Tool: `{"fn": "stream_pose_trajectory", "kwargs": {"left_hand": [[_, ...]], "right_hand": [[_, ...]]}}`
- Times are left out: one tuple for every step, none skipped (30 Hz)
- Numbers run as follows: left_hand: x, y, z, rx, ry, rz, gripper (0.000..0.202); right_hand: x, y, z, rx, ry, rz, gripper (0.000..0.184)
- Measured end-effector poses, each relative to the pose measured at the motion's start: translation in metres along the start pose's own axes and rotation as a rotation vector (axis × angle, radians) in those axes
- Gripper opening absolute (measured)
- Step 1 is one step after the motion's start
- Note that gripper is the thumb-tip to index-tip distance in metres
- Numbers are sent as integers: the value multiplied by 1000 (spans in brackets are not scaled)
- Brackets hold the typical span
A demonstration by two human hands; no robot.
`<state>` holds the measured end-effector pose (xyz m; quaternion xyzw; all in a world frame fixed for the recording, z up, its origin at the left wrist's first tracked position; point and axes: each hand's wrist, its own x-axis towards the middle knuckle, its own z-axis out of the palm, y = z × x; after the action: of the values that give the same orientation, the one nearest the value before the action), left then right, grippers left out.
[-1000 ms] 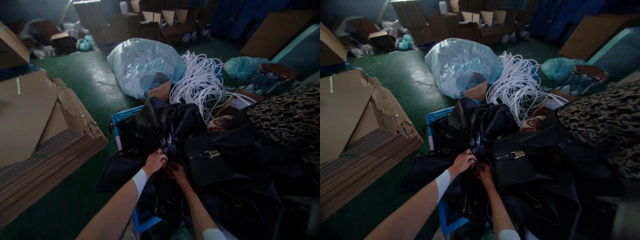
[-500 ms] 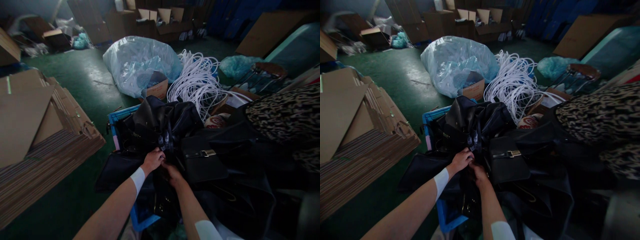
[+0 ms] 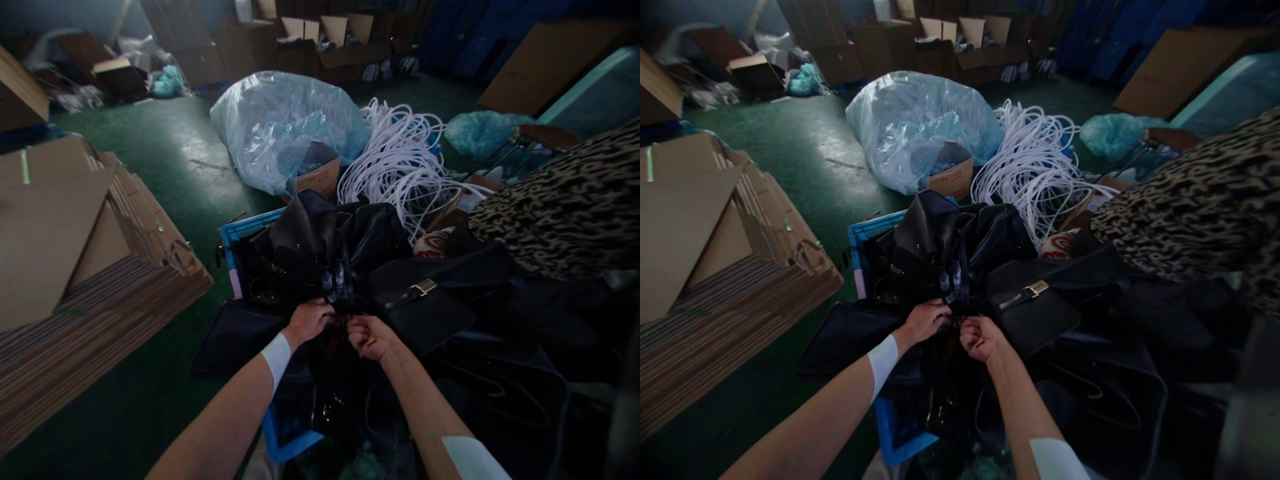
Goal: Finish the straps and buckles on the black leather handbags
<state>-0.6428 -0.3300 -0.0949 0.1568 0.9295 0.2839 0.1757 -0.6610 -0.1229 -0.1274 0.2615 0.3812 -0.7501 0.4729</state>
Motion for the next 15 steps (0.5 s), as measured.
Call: {"fn": "stream_pose_trajectory", "kwargs": {"left_hand": [[0, 0, 1, -1, 4, -8, 17], [1, -1, 2, -3, 7, -17, 18], [1, -1, 2, -8, 10, -26, 18], [1, -1, 3, -14, 12, -33, 18], [1, -2, 3, -23, 13, -37, 18], [1, -2, 3, -32, 14, -40, 18], [1, -3, 2, -42, 16, -42, 18], [2, -3, 2, -53, 17, -44, 18], [3, -4, 1, -63, 18, -46, 18], [4, -4, 1, -74, 18, -47, 17], [5, -5, 1, -85, 18, -48, 17], [6, -6, 1, -95, 19, -49, 17], [7, -6, 1, -104, 19, -51, 17], [8, -7, 1, -113, 20, -54, 16], [9, -7, 2, -121, 20, -57, 16]], "right_hand": [[1, -2, 1, -18, 19, -7, 19], [2, -3, 2, -39, 41, -14, 19], [3, -3, 3, -63, 59, -24, 20], [2, -1, 5, -90, 77, -36, 20], [1, 2, 7, -121, 94, -50, 20], [-2, 5, 10, -155, 111, -63, 21], [-6, 9, 12, -191, 126, -79, 22], [-10, 13, 15, -230, 141, -95, 23], [-15, 16, 17, -272, 153, -110, 23], [-19, 19, 19, -318, 162, -125, 23], [-23, 21, 21, -367, 171, -138, 23], [-26, 22, 23, -420, 180, -148, 22], [-28, 24, 24, -476, 190, -155, 21], [-28, 26, 26, -534, 203, -159, 21], [-28, 27, 27, -594, 219, -162, 21]]}}
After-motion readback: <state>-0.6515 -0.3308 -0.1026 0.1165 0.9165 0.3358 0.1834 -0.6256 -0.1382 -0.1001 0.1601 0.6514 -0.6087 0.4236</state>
